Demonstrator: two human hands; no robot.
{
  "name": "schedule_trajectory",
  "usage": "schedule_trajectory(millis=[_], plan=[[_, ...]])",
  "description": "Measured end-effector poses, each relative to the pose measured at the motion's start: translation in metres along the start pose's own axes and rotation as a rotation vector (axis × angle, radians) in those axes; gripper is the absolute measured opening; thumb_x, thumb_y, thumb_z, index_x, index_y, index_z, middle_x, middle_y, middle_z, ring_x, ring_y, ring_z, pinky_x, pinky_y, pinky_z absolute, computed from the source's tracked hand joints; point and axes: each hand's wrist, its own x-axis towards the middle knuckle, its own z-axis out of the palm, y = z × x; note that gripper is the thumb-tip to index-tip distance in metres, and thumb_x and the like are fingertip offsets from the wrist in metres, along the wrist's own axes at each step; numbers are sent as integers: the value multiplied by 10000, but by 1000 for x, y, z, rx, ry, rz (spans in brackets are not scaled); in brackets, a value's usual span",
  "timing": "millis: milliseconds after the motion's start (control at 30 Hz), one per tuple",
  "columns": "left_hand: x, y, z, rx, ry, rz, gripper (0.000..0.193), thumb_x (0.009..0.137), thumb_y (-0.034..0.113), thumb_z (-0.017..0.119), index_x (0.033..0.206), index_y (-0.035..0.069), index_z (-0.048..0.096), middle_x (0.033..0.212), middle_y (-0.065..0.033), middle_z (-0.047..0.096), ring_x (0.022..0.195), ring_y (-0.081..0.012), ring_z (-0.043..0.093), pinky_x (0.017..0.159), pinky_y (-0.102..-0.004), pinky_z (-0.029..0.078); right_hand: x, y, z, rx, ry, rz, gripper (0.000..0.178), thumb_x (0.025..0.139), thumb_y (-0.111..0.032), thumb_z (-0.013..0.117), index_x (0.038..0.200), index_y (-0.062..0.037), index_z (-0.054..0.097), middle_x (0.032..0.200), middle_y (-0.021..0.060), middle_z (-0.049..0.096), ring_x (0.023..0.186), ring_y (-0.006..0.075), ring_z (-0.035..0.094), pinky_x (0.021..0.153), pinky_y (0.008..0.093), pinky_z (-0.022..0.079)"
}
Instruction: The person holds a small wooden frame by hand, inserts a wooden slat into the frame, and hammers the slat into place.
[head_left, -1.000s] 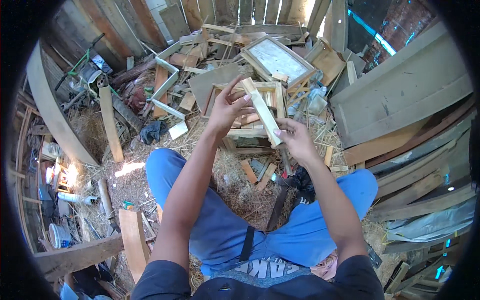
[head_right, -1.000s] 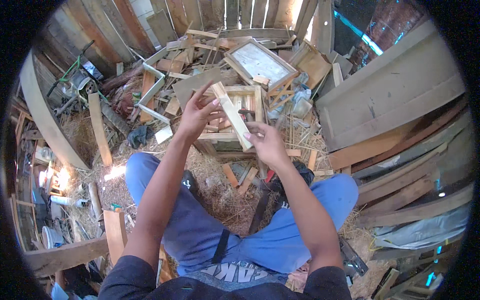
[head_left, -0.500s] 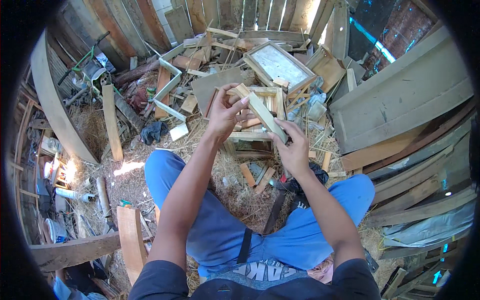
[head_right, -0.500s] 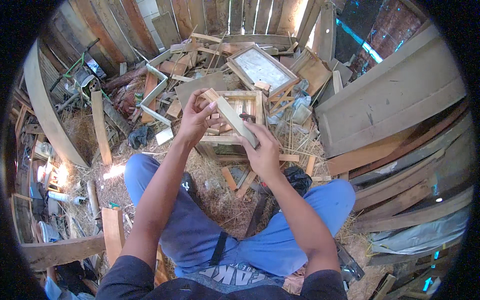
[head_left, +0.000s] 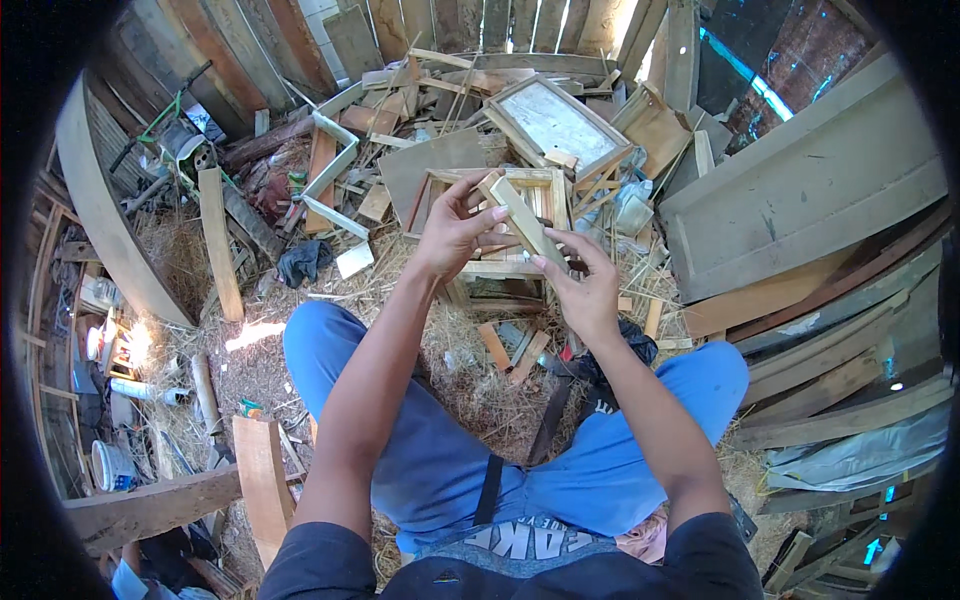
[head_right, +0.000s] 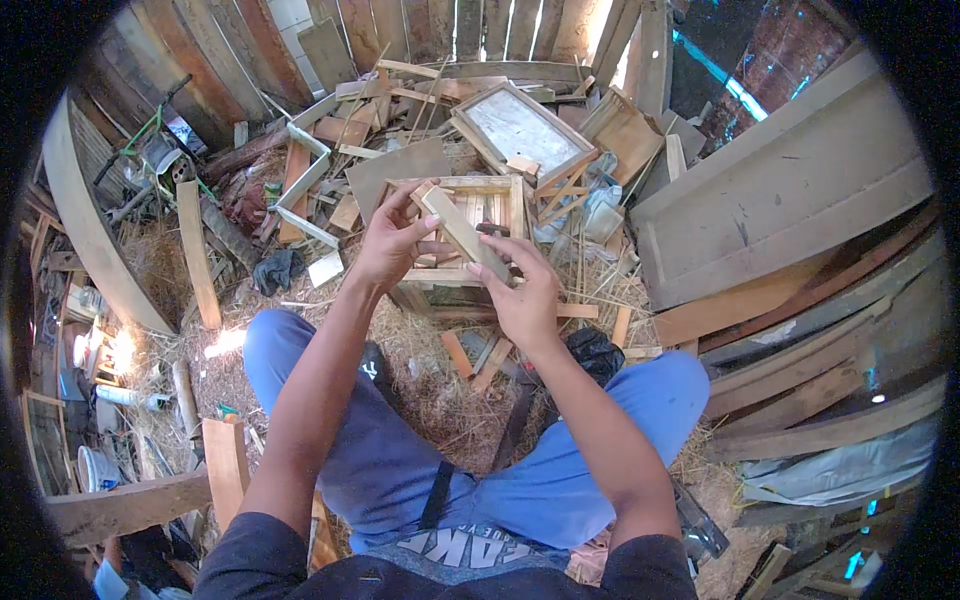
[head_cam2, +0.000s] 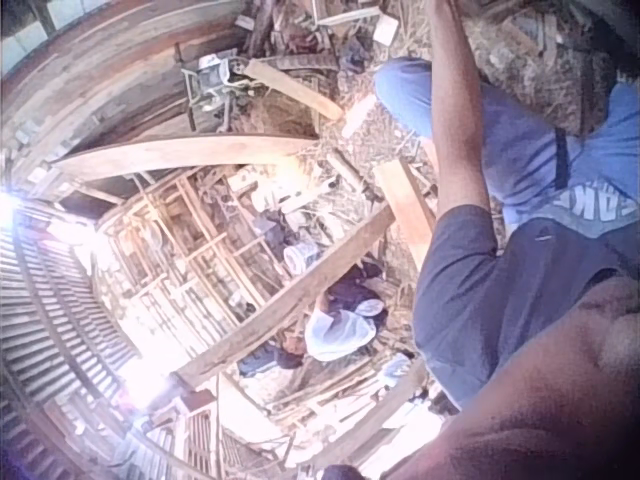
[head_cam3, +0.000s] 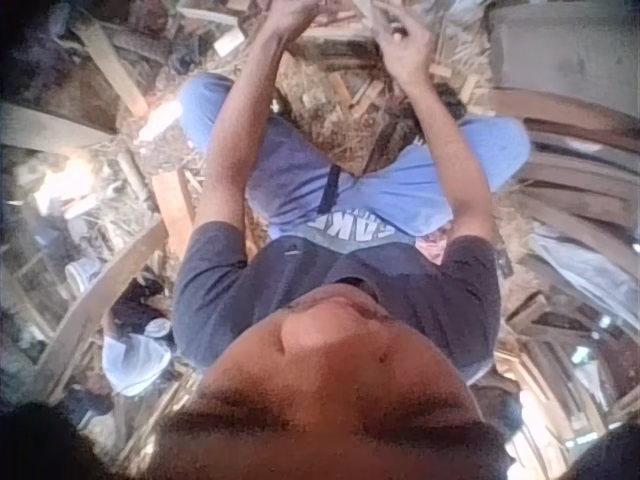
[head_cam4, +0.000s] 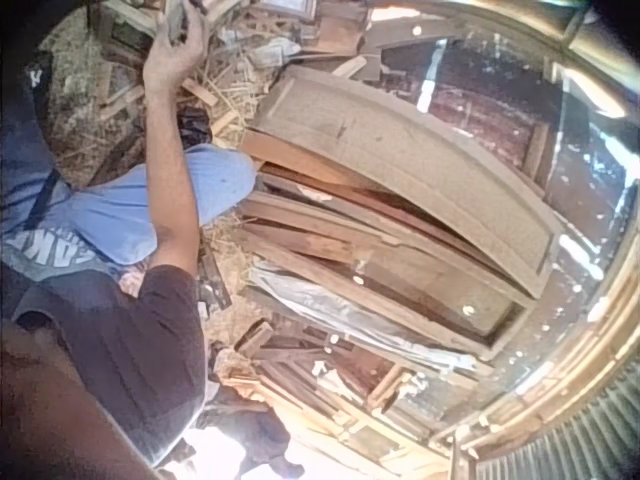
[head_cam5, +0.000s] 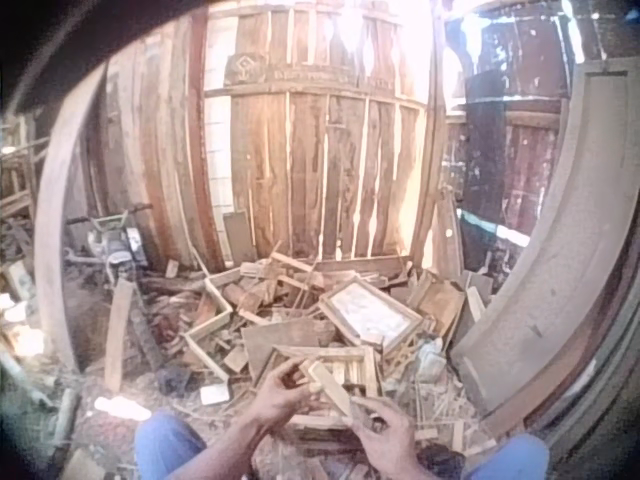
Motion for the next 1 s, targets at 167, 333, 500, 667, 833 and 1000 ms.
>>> schedule_trajectory(millis=[167, 333, 500, 667, 833, 1000], plan=[[-1, -2, 3, 17, -1, -44, 588, 913, 0, 690, 1443, 15, 436, 1296, -143, 603, 1108, -273, 672, 793, -405, 674, 0, 3, 1, 12, -8, -30, 367, 808, -35, 805, 1167, -64, 738, 1131, 122, 694, 1058, 245, 675, 940, 348, 522], [1, -6, 0, -20, -6, -35, 579, 920, 1, 685, 1435, 10, 419, 1290, -176, 618, 1109, -282, 678, 791, -411, 674, 1, 6, 2, 12, 11, -38, 369, 810, -35, 804, 1172, -84, 754, 1123, 114, 692, 1057, 236, 672, 940, 345, 520], [1, -9, -2, -24, 9, -30, 526, 940, 20, 671, 1408, 4, 432, 1278, -174, 620, 1092, -277, 684, 781, -409, 675, 2, 6, 1, -13, -8, -64, 364, 822, -35, 794, 1181, -84, 752, 1133, 113, 690, 1056, 228, 670, 939, 336, 515], [3, -11, -7, -38, 37, -1, 474, 981, 79, 639, 1406, 36, 432, 1232, -139, 628, 1060, -261, 692, 768, -415, 670, 9, 9, -3, 71, -56, 2, 253, 926, -87, 713, 1175, -61, 748, 1128, 113, 692, 1058, 219, 669, 944, 314, 498], [2, -6, -10, -132, 102, 21, 422, 1007, 145, 625, 1382, 67, 449, 1242, -129, 626, 1081, -258, 687, 826, -445, 650, 20, 20, -16, 273, -62, 163, 267, 1031, -150, 583, 1199, 8, 718, 1102, 79, 719, 980, 139, 638, 911, 286, 484], [7, -7, -22, -206, 133, 28, 392, 1009, 113, 614, 1356, 71, 436, 1243, -122, 625, 1135, -291, 671, 875, -489, 647, 22, 15, -20, 293, -62, 139, 254, 1003, -106, 625, 1214, 6, 710, 1116, 66, 719, 989, 117, 631, 910, 280, 498]])
